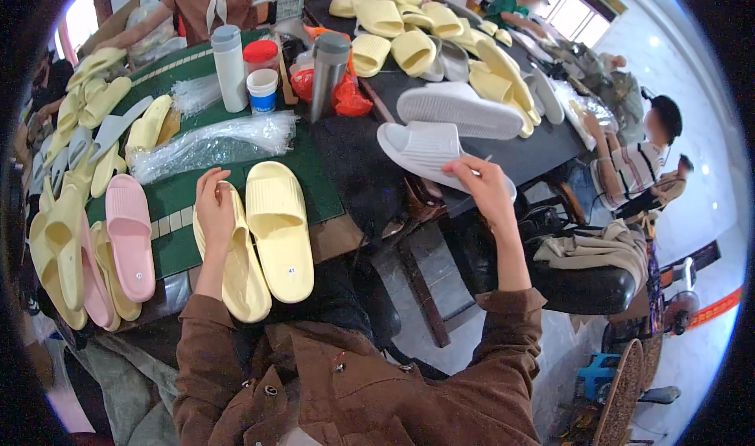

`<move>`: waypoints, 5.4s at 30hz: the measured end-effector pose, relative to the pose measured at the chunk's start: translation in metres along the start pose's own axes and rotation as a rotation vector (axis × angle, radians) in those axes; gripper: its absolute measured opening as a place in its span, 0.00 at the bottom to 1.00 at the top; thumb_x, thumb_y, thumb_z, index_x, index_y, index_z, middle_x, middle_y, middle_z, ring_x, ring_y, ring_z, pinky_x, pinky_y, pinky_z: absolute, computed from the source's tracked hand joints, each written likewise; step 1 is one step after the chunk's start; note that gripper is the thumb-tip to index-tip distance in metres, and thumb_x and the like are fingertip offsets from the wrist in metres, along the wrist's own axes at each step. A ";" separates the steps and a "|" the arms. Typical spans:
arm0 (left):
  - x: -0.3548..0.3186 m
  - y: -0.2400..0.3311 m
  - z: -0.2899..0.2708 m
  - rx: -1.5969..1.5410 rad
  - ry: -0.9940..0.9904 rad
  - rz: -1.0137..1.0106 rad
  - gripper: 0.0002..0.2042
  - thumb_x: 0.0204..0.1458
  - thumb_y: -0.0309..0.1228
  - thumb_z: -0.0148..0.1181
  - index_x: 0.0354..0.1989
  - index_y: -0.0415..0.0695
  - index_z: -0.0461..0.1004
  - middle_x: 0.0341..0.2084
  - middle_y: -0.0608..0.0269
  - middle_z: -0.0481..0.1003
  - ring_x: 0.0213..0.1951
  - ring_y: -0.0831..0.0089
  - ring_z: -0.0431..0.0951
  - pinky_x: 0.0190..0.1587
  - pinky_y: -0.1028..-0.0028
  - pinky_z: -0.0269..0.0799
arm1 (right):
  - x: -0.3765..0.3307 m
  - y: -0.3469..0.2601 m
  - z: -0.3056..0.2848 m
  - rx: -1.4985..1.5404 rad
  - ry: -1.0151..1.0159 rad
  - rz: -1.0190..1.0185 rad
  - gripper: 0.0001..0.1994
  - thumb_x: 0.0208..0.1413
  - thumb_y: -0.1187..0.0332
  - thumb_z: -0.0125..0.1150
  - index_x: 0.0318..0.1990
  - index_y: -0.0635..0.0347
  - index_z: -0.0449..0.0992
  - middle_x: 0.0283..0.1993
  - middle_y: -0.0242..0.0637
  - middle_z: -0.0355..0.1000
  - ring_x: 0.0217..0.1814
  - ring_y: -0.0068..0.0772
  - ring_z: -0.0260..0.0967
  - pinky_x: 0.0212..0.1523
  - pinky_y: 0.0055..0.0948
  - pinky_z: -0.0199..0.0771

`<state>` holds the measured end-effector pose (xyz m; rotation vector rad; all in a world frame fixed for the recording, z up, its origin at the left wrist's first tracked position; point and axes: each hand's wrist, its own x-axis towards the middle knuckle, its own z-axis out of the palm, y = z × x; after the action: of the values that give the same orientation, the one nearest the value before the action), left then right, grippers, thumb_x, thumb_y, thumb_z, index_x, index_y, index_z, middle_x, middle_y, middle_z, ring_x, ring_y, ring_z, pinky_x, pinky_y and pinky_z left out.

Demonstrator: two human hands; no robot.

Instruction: The person assembles plastic slippers by hand in a workshop setting. They pick up pairs of slipper soles in various colors, including black, pink, and yellow, and insert a thin wire or string through the top strap to secure it. The person handles the items one at a time, moving them from a pile on the table to a finished position.

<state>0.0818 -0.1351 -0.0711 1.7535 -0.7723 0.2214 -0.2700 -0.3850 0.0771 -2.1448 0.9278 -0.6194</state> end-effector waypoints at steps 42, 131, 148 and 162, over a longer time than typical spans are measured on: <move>0.000 0.003 -0.001 -0.013 -0.017 -0.029 0.10 0.55 0.20 0.49 0.42 0.41 0.75 0.47 0.61 0.71 0.36 0.69 0.75 0.36 0.74 0.70 | 0.022 0.011 -0.024 0.052 0.792 -0.313 0.14 0.64 0.65 0.54 0.29 0.67 0.73 0.24 0.25 0.66 0.27 0.15 0.57 0.29 0.19 0.58; 0.011 0.046 -0.033 -0.013 0.064 0.270 0.12 0.55 0.18 0.49 0.45 0.39 0.75 0.46 0.56 0.72 0.44 0.62 0.75 0.47 0.69 0.70 | 0.082 0.048 0.013 -0.630 0.231 0.022 0.29 0.51 0.48 0.61 0.35 0.76 0.73 0.38 0.60 0.73 0.42 0.56 0.72 0.43 0.46 0.70; -0.108 0.079 -0.063 0.515 -0.412 0.188 0.25 0.51 0.35 0.60 0.59 0.48 0.67 0.55 0.43 0.61 0.54 0.48 0.63 0.53 0.53 0.59 | 0.083 0.059 0.017 -0.776 0.210 0.025 0.29 0.58 0.47 0.52 0.45 0.74 0.71 0.49 0.63 0.69 0.53 0.62 0.66 0.52 0.48 0.65; -0.089 0.060 -0.028 0.546 -0.287 0.212 0.20 0.50 0.38 0.61 0.49 0.40 0.70 0.39 0.54 0.67 0.44 0.58 0.66 0.43 0.62 0.64 | 0.092 0.086 0.014 -0.776 0.313 -0.104 0.30 0.60 0.44 0.51 0.48 0.71 0.70 0.49 0.63 0.68 0.54 0.67 0.63 0.52 0.50 0.63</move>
<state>-0.0159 -0.0832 -0.0600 2.2471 -1.1895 0.3521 -0.2394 -0.4917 0.0163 -2.8417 1.4007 -0.7409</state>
